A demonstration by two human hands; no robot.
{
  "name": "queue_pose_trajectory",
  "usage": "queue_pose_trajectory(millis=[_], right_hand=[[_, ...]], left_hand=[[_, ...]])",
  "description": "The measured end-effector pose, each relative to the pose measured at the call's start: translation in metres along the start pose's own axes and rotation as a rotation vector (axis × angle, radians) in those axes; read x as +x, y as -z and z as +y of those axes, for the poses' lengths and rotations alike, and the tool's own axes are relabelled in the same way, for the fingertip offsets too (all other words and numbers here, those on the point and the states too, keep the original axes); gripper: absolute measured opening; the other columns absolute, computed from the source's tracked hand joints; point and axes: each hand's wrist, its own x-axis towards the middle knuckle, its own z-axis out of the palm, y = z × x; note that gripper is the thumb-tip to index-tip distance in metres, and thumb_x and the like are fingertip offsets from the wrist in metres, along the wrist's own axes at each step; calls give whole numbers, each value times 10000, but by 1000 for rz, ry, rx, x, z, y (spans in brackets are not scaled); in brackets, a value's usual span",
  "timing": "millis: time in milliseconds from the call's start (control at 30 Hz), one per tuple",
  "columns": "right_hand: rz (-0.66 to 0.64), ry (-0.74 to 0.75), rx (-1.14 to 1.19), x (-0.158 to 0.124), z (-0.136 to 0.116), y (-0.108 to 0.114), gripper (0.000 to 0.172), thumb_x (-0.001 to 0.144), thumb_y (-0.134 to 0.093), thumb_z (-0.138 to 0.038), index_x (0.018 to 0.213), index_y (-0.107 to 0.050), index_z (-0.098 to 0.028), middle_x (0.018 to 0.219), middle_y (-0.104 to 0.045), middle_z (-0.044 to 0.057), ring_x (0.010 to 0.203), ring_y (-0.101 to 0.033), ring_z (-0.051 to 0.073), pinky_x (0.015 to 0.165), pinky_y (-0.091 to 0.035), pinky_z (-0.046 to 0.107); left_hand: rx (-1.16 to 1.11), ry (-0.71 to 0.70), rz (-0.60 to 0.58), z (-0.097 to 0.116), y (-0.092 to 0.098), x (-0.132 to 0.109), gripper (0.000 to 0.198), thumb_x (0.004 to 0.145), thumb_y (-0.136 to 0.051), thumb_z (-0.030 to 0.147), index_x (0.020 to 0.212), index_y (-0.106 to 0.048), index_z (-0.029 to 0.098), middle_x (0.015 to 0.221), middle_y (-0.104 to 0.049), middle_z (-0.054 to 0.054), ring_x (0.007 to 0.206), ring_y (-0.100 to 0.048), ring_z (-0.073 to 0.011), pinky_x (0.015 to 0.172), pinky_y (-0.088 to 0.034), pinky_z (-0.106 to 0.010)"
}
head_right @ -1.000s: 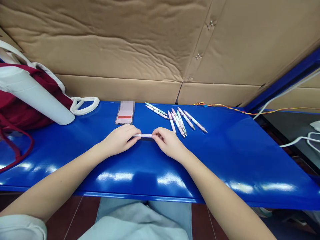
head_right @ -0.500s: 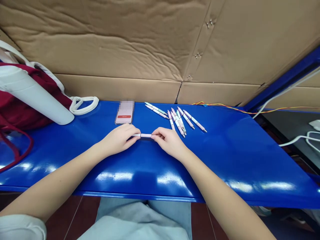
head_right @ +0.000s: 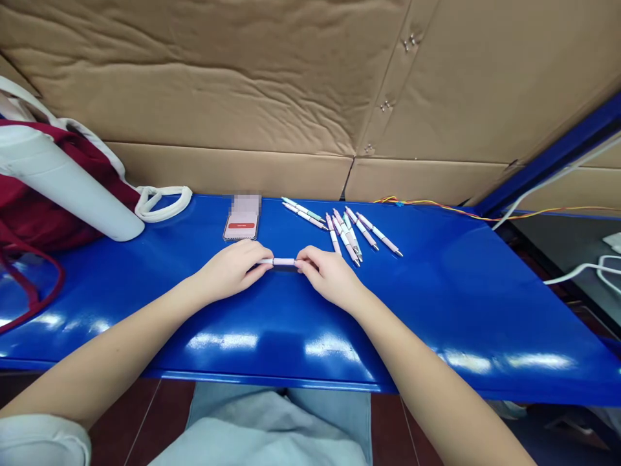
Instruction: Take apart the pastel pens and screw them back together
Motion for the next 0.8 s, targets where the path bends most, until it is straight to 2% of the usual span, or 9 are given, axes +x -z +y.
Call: queue_pose_trajectory(millis=[100, 167, 233, 333, 467, 600, 667, 800], right_hand=[[-45, 10, -60, 1, -1, 1, 224, 916, -412, -314, 846, -593, -202, 769, -657, 24, 713, -599, 164, 695, -439, 299], [-51, 8, -63, 0, 0, 2, 187, 879, -494, -341, 968, -578, -200, 813, -644, 24, 674, -573, 155, 656, -432, 289], [-35, 11, -65, 0, 1, 2, 238, 835, -564, -327, 1036, -538, -201, 854, -622, 24, 629, -532, 137, 609, -418, 274], [-18, 48, -97, 0, 2, 2, 101, 870, -510, -286, 919, -538, -202, 832, -595, 27, 660, -520, 142, 621, -410, 273], [-61, 83, -152, 1, 1, 4, 188, 925, -410, -308, 864, -555, -204, 834, -596, 44, 767, -548, 175, 701, -421, 305], [-48, 79, -188, 0, -1, 5, 138, 870, -514, -320, 937, -535, -201, 868, -590, 48, 734, -537, 174, 670, -420, 301], [-51, 91, -213, 0, -1, 4, 98, 881, -487, -285, 904, -527, -199, 858, -586, 52, 728, -526, 175, 659, -416, 301], [-115, 121, -260, 1, 0, 4, 206, 937, -374, -270, 847, -542, -195, 833, -594, 61, 781, -529, 192, 718, -409, 326]], left_hand=[[4, -9, 3, 0, 0, 0, 217, 940, -411, 286, 977, -583, 159, 904, -614, -71, 847, -556, -192, 779, -453, -320], [2, -12, 3, 0, 0, 1, 212, 938, -416, 284, 974, -584, 159, 901, -614, -69, 848, -554, -193, 774, -452, -316], [-4, -9, -1, 0, 0, 1, 202, 935, -427, 279, 971, -583, 155, 899, -614, -68, 842, -554, -192, 769, -452, -313], [-12, -4, -1, 1, 0, 0, 201, 933, -430, 277, 975, -583, 154, 895, -613, -67, 837, -555, -189, 767, -453, -311], [-20, -9, -5, 1, 1, 1, 218, 939, -413, 285, 979, -585, 158, 905, -616, -70, 848, -556, -188, 775, -456, -315], [-28, -3, -18, 1, 0, 1, 218, 936, -413, 280, 971, -587, 153, 895, -614, -73, 839, -558, -189, 764, -458, -317], [-31, -6, -15, 1, 0, 1, 215, 936, -414, 283, 974, -584, 157, 896, -612, -71, 840, -556, -190, 768, -456, -318], [-30, -11, -9, 0, -2, 0, 201, 936, -421, 277, 969, -580, 159, 900, -608, -68, 827, -550, -187, 761, -452, -312]])
